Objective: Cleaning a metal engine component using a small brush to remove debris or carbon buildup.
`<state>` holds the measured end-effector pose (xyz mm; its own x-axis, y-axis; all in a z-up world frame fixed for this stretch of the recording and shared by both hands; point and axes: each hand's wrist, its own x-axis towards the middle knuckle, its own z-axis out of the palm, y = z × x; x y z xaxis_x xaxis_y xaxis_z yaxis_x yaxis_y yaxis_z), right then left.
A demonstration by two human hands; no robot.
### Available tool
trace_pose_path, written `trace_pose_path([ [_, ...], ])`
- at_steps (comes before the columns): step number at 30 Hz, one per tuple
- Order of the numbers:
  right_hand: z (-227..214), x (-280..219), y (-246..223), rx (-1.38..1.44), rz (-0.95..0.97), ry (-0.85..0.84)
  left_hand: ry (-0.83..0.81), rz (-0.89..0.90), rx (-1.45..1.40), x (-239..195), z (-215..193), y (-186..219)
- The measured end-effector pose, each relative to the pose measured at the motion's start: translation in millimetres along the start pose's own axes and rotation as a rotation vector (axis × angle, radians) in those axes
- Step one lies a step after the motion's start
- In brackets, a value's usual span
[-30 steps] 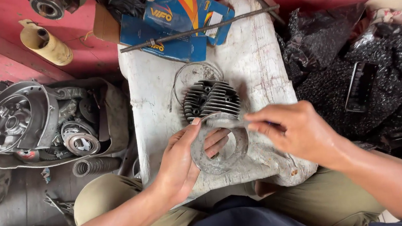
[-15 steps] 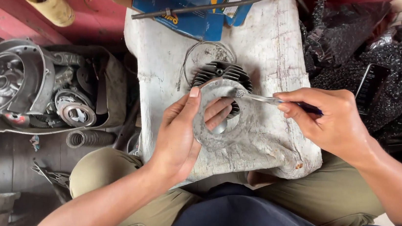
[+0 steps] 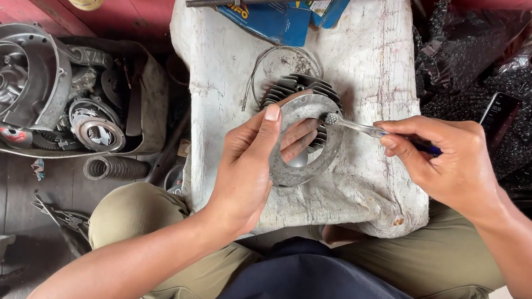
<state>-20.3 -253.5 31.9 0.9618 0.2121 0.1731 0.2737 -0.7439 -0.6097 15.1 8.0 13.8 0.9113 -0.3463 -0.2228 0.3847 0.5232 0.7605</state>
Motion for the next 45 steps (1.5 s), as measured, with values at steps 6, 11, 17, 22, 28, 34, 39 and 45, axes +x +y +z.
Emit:
trace_pose_path([
  [6,4,5,-6,-0.007,-0.043,-0.001,-0.007,-0.03,0.049,1,1,-3],
  [11,9,10,-12,-0.011,-0.095,-0.028,-0.031,-0.099,0.052,0,-1,-11],
  [17,23,9,-18,0.071,-0.126,-0.1,-0.045,-0.119,0.095,-3,4,-8],
  [22,30,6,-24,0.099,-0.18,-0.164,0.014,-0.184,-0.041,-1,-2,-17],
  [28,26,2,-32,0.049,-0.243,-0.229,0.035,-0.106,-0.06,2,2,0],
  [34,16,-1,-29,0.031,-0.217,-0.22,0.082,0.073,-0.146,2,-1,4],
  [39,3,-1,-21,-0.004,-0.104,-0.114,0.072,0.146,-0.22,3,-3,7],
  [45,-3,1,-12,-0.069,-0.081,-0.044,0.061,0.217,-0.212,7,-5,1],
])
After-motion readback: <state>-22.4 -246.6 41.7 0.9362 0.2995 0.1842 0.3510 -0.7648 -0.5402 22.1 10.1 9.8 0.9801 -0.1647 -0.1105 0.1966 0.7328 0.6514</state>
